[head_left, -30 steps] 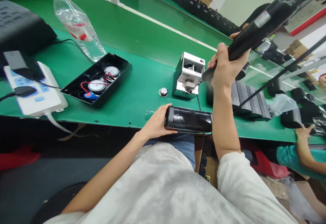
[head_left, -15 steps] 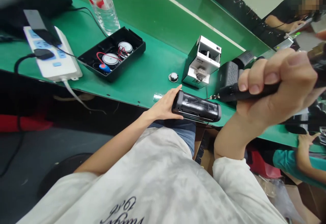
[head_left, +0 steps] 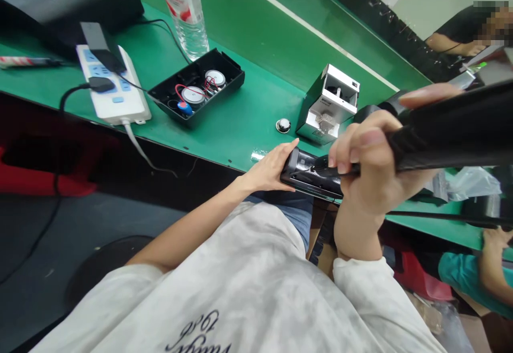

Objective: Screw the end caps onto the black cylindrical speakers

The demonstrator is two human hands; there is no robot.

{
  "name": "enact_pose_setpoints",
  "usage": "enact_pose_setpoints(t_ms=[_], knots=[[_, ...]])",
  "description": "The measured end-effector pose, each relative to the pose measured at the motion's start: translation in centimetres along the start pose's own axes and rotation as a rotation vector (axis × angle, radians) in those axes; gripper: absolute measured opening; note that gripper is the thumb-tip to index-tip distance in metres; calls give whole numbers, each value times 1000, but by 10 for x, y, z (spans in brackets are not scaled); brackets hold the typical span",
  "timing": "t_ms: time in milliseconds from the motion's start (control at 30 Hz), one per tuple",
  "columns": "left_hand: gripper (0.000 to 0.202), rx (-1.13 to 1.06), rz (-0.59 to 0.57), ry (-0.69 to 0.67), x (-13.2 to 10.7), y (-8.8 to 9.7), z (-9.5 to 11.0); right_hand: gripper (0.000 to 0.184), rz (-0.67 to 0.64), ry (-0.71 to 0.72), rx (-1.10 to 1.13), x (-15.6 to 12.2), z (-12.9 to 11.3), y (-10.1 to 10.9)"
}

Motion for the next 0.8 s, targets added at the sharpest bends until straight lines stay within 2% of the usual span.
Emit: enact_pose_setpoints(t_ms=[100, 233, 533, 700, 800], knots=[[142, 22, 7, 40, 0, -2, 0, 25, -96, 134, 69, -2, 17, -14], [142, 35, -4, 29, -2, -2, 3, 26, -83, 139, 128, -6, 39, -20], [144, 96, 3, 2, -6, -3, 8, 27, -89, 198, 137, -12, 39, -16], [135, 70, -5, -14, -5, 0, 8, 25, -145, 196, 165, -13, 49, -24], [128, 45, -21, 21, -5, 2, 7, 34, -192, 155, 229, -5, 35, -16]])
Point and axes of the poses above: each hand's wrist, its own x-axis towards the middle knuckle, its own y-axis out of the back of the hand, z = x × y, the point moved 6 cm from there along x, towards the middle knuckle, and after that the axes turned 12 degrees about -z, right-handed, at the moved point
